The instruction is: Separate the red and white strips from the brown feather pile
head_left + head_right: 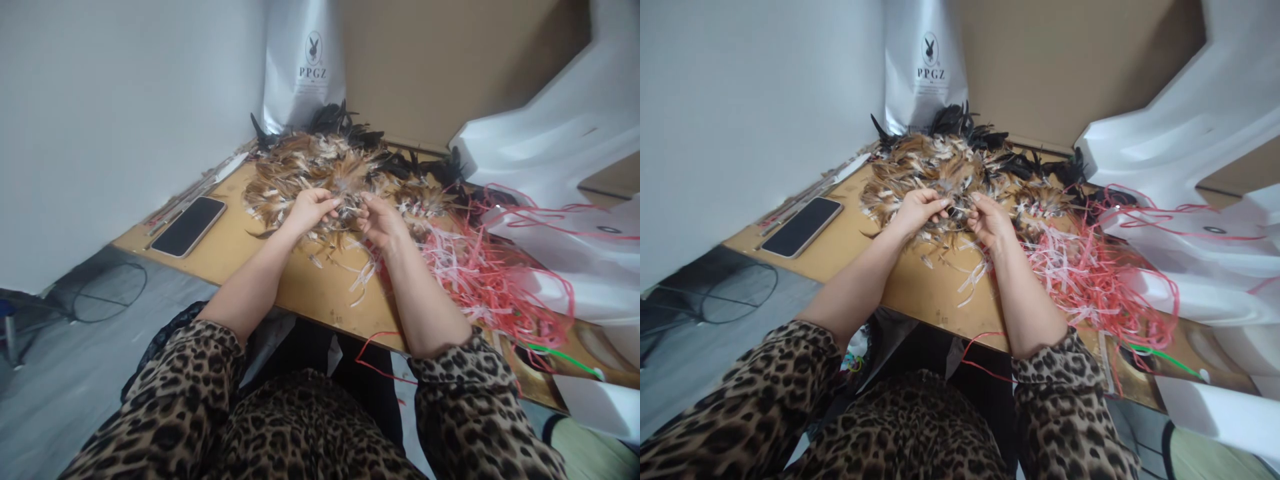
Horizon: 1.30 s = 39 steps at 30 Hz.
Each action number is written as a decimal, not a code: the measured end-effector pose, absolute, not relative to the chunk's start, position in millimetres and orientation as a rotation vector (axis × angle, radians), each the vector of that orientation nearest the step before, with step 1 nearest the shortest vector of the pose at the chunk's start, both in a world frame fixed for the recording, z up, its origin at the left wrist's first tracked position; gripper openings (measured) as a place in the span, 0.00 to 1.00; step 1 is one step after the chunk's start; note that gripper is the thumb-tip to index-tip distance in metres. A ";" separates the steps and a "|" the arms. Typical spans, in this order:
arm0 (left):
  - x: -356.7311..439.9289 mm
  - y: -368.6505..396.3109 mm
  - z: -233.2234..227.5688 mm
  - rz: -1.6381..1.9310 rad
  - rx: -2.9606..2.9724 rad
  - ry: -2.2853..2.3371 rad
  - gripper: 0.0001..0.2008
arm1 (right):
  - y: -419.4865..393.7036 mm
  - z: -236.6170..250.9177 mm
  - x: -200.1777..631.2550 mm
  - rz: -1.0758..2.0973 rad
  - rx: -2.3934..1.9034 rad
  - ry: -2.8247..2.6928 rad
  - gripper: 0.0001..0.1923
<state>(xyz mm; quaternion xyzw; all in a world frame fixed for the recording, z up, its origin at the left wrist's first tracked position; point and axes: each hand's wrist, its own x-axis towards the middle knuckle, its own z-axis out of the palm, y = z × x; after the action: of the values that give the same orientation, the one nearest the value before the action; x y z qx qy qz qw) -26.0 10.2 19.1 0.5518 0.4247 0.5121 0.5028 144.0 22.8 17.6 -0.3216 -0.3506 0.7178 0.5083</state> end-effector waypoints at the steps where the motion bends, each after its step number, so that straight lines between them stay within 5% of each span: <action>1: -25.5 9.6 18.8 1.226 1.352 1.031 0.08 | 22.3 18.6 143.9 1.746 -0.774 -0.835 0.14; 12: -19.8 4.9 19.5 1.180 1.279 0.959 0.08 | 21.0 20.6 140.8 1.779 -0.728 -0.733 0.07; 39: -29.2 10.1 21.7 1.232 1.154 1.036 0.09 | 16.3 26.2 142.2 1.549 -0.855 -0.961 0.09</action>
<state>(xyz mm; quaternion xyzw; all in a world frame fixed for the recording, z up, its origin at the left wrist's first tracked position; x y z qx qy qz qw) -29.2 10.1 21.7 0.4873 0.4375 0.5202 0.5482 142.2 16.3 26.2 -0.3590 -0.4034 0.6501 0.5346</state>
